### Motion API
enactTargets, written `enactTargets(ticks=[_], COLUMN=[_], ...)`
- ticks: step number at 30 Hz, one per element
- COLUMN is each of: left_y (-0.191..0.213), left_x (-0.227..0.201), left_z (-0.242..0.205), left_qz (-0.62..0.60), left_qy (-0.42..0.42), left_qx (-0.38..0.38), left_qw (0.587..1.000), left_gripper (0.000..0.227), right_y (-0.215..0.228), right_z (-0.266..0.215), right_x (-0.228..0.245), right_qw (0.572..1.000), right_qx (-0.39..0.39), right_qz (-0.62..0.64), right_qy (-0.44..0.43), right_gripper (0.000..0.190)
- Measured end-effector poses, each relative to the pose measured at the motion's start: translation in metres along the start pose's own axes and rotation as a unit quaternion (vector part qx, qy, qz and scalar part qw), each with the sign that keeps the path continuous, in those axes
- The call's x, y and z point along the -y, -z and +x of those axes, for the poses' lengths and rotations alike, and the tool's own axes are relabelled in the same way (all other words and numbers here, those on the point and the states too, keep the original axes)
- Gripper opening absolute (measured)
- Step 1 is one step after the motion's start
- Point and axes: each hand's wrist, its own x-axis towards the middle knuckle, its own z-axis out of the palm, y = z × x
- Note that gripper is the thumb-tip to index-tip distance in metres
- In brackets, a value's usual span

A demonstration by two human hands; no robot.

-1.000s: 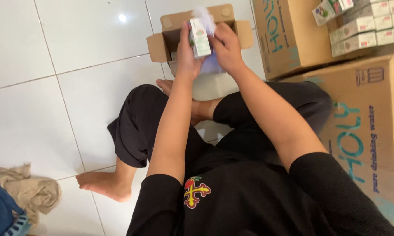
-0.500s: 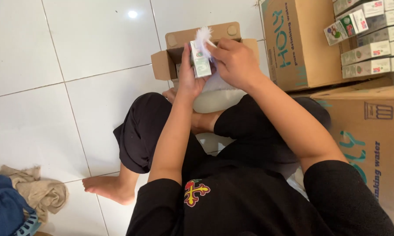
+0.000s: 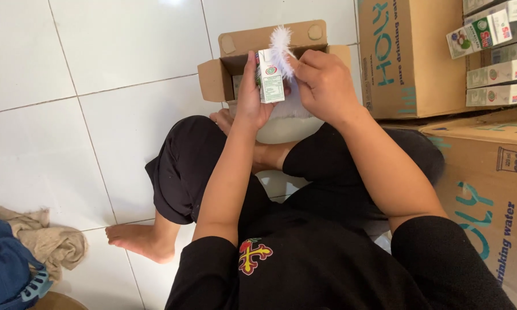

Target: Wrapping a small product box with protective foam padding and placing it into a cardboard shipping box.

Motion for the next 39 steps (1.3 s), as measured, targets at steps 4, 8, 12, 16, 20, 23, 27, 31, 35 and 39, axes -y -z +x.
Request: enactTargets(ticks=[4, 8, 12, 16, 20, 23, 27, 31, 35, 39], left_y=[0.007, 0.008, 0.009, 0.003, 0.004, 0.003, -0.001, 0.012, 0.029, 0.010], left_x=[0.003, 0.001, 0.003, 0.001, 0.001, 0.000, -0.004, 0.003, 0.010, 0.003], left_z=[0.006, 0.005, 0.005, 0.004, 0.004, 0.004, 0.000, 0.005, 0.011, -0.002], left_qz=[-0.002, -0.029, -0.030, -0.012, -0.044, -0.046, -0.035, -0.061, -0.077, -0.054], left_qy=[0.024, 0.032, 0.013, 0.037, 0.043, 0.042, 0.045, 0.032, 0.036, 0.040], left_qx=[-0.027, 0.006, 0.048, -0.031, -0.021, -0.018, -0.027, 0.012, 0.023, -0.033], left_qw=[0.999, 0.999, 0.998, 0.999, 0.998, 0.998, 0.998, 0.998, 0.996, 0.997], left_gripper=[0.049, 0.061, 0.064, 0.056, 0.060, 0.059, 0.059, 0.061, 0.061, 0.057], right_y=[-0.004, 0.003, 0.010, 0.007, 0.002, 0.001, -0.004, -0.007, 0.003, 0.025], right_z=[-0.006, -0.005, -0.007, -0.006, -0.006, -0.003, -0.001, -0.001, 0.002, 0.013], right_x=[0.008, 0.017, 0.018, 0.012, 0.008, 0.010, 0.013, 0.017, 0.026, 0.038], right_qw=[1.000, 0.997, 0.993, 0.993, 0.994, 0.995, 0.997, 0.994, 0.967, 0.929], right_qx=[0.015, 0.053, 0.107, 0.100, 0.092, 0.089, 0.067, 0.072, 0.127, 0.258], right_qz=[0.003, 0.026, -0.034, -0.049, -0.043, -0.031, -0.003, -0.060, -0.202, -0.257], right_qy=[0.001, 0.047, 0.042, 0.036, 0.035, 0.039, 0.050, 0.059, 0.090, 0.071], right_gripper=[0.049, 0.045, 0.043, 0.043, 0.043, 0.041, 0.039, 0.045, 0.052, 0.060])
